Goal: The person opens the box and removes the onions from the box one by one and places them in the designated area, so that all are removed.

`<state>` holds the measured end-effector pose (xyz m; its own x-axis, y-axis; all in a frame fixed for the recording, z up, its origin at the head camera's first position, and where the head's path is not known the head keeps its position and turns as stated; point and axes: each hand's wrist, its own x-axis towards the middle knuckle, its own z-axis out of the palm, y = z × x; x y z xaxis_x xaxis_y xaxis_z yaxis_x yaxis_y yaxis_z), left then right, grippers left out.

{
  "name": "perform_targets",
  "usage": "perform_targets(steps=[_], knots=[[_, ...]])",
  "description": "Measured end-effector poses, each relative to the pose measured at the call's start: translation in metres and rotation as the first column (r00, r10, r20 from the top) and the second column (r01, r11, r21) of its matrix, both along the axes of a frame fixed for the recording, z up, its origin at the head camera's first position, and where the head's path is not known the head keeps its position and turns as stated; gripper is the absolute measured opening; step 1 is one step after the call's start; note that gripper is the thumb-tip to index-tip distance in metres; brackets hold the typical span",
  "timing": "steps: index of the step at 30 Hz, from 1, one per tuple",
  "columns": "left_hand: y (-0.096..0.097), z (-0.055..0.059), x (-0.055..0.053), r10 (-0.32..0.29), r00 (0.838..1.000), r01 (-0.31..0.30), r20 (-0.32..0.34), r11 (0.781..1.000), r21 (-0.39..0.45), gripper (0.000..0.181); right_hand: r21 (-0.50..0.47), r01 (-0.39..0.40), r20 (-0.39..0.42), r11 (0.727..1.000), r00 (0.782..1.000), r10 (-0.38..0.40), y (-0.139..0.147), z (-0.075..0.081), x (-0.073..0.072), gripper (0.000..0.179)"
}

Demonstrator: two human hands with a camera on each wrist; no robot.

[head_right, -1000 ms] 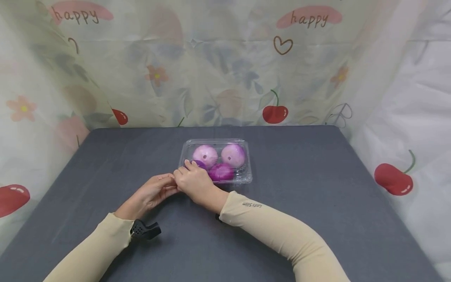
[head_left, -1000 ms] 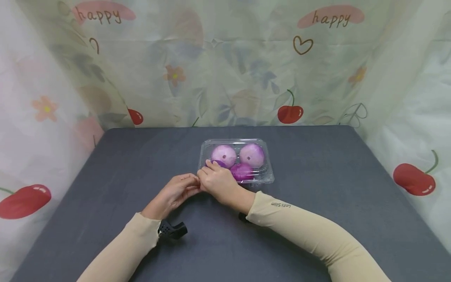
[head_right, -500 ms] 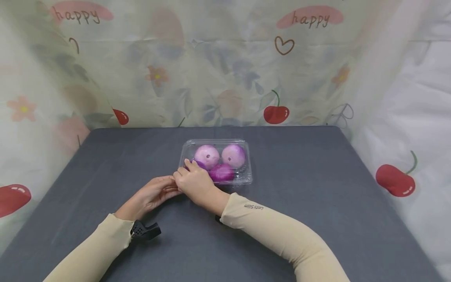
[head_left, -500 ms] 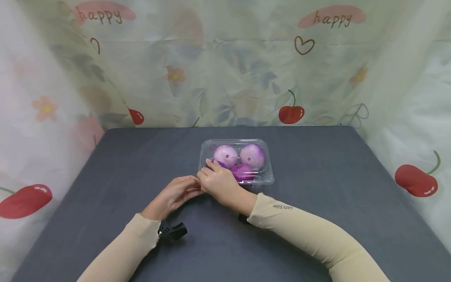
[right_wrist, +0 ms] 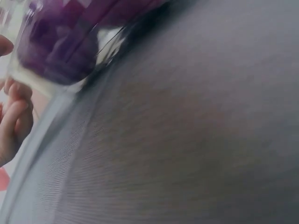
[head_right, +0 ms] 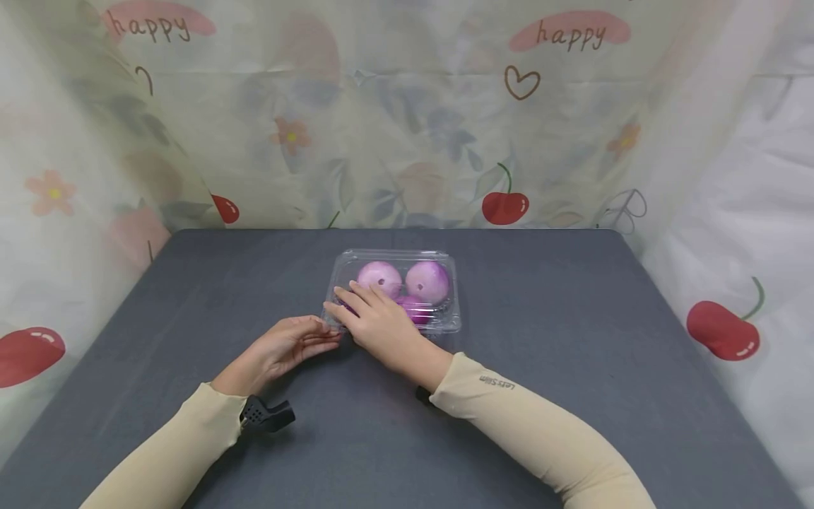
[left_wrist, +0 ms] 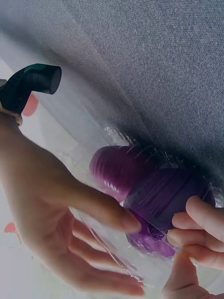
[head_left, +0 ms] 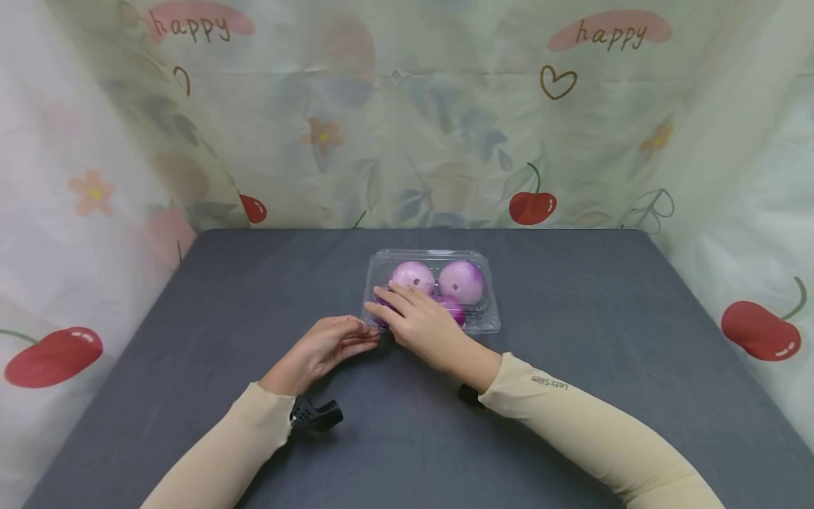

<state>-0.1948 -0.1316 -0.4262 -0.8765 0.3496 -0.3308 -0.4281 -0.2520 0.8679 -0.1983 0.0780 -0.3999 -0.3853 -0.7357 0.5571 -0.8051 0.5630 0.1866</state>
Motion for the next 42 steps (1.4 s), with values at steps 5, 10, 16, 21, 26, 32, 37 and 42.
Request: perform_targets(steps=[5, 10, 16, 21, 26, 32, 37, 42], knots=[[0.001, 0.003, 0.001, 0.005, 1.0, -0.005, 0.03, 1.0, -0.001, 0.03, -0.023, 0.018, -0.017, 1.0, 1.0, -0.018, 0.021, -0.001, 0.001, 0.047], [0.002, 0.006, 0.0, 0.032, 0.997, -0.03, 0.07, 0.999, -0.032, 0.028, -0.027, 0.033, -0.018, 0.999, 0.999, -0.033, 0.042, 0.0, 0.004, 0.053], [0.001, 0.006, 0.0, 0.042, 0.995, -0.037, 0.086, 0.998, -0.055, 0.025, -0.03, 0.042, -0.019, 0.999, 0.999, -0.042, 0.068, -0.002, 0.007, 0.055], [-0.001, 0.007, 0.0, 0.051, 0.995, -0.043, 0.088, 0.995, -0.095, 0.019, -0.038, 0.067, -0.024, 0.997, 0.997, -0.068, 0.088, -0.003, 0.009, 0.059], [-0.002, 0.009, 0.0, 0.044, 0.995, -0.037, 0.087, 0.996, -0.077, 0.02, -0.058, 0.091, -0.003, 0.994, 0.996, -0.091, 0.103, -0.003, 0.014, 0.062], [-0.001, 0.009, 0.0, 0.049, 0.996, -0.044, 0.079, 0.997, -0.065, 0.025, -0.093, 0.074, -0.003, 0.993, 0.997, -0.075, 0.108, -0.002, 0.017, 0.06], [0.001, 0.007, -0.002, 0.059, 0.996, -0.054, 0.073, 0.996, -0.072, 0.027, -0.084, 0.063, 0.012, 0.994, 0.998, -0.062, 0.11, 0.002, 0.015, 0.059], [0.002, 0.006, -0.002, 0.058, 0.996, -0.054, 0.064, 0.996, -0.066, 0.028, -0.093, 0.004, 0.011, 0.996, 1.0, -0.003, 0.114, 0.007, 0.01, 0.054]])
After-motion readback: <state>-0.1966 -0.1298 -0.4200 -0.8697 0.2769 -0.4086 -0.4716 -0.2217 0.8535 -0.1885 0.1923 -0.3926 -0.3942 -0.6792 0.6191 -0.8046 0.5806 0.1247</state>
